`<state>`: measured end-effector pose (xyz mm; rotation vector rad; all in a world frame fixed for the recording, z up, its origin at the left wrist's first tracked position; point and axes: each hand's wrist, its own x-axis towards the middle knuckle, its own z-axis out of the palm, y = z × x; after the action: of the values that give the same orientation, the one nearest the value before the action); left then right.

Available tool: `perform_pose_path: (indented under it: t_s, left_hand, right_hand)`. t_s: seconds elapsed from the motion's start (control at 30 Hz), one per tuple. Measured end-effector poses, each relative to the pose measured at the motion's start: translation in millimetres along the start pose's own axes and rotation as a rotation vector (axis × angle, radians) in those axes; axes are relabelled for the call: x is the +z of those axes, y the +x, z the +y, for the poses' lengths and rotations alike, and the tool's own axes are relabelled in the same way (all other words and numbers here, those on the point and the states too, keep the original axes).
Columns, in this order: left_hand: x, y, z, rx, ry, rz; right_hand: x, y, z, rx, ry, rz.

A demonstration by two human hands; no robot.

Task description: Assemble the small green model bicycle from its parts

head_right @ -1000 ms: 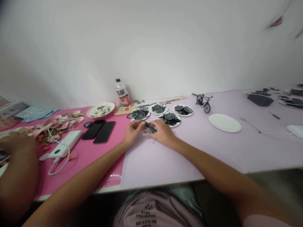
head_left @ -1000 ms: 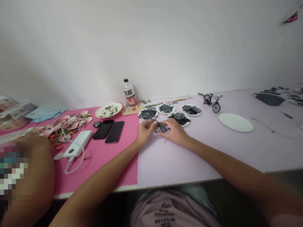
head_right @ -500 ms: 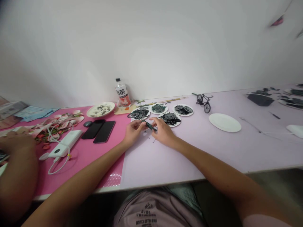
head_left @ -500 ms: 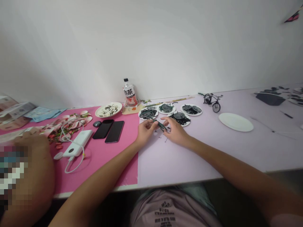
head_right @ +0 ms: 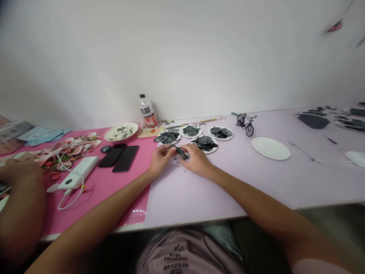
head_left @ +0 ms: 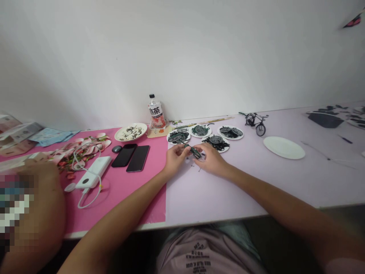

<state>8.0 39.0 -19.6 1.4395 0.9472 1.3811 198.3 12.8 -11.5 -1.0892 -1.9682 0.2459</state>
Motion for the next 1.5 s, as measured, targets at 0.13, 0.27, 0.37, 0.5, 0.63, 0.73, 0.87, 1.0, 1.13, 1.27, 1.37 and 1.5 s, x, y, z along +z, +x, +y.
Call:
perform_pose_path:
  t_s: [0.13, 0.27, 0.37, 0.5, 0.63, 0.73, 0.87, 1.0, 1.13, 1.27, 1.37, 1.5]
  left_hand:
    - [0.4, 0.1, -0.1, -0.017, -0.003, -0.003]
    - [0.8, -1.2, 2.2, -0.018, 0.021, -0.017]
    - [0.7, -1.8, 3.4, -0.023, 0.025, -0.021]
    - [-0.1, -1.4, 2.5, -0.017, 0.037, -0.025]
    - [-0.4, -1.4, 2.4, -0.016, 0.039, -0.039]
    - [0.0, -1.4, 3.2, -0.031, 0.01, -0.044]
    - [-0.4, -0.6, 2.6, -0.045, -0.022, -0.038]
    - [-1.7, 1.2, 0.4, -0.041, -0.021, -0.043]
    - [-2.5, 2.5, -0.1, -0.041, -0.033, -0.021]
    - [-2.3, 1.8, 2.1, -0.05, -0.031, -0.017]
    - [-1.9, 1.1, 3.8, -0.052, -0.034, -0.023]
    - [-1.9, 1.2, 4.3, -0.059, -0.041, -0.027]
  right_hand:
    - [2.9, 0.2, -4.9, -0.009, -0.037, -0.008]
    - [6.1, 0.7, -6.7, 0.03, -0.058, 0.0]
    - [8.2, 0.8, -6.0, 0.024, -0.068, 0.021]
    - [9.4, 0.6, -5.4, 0.002, -0.088, 0.05]
    - [6.8, 1.1, -6.0, -0.003, -0.114, 0.044]
    - [4.3, 1.8, -6.3, -0.015, -0.127, 0.027]
    - [3.3, 2.9, -5.4, -0.016, -0.105, 0.021]
    - [2.6, 3.7, -3.3, -0.019, -0.046, 0.007]
    - [0.1, 3.3, -0.9, -0.046, -0.016, -0.049]
    - [-0.9, 2.8, 1.8, -0.063, 0.023, -0.078]
    - [0.3, 3.1, 4.1, -0.049, 0.034, -0.075]
    - [1.8, 3.0, 5.6, -0.049, 0.025, -0.064]
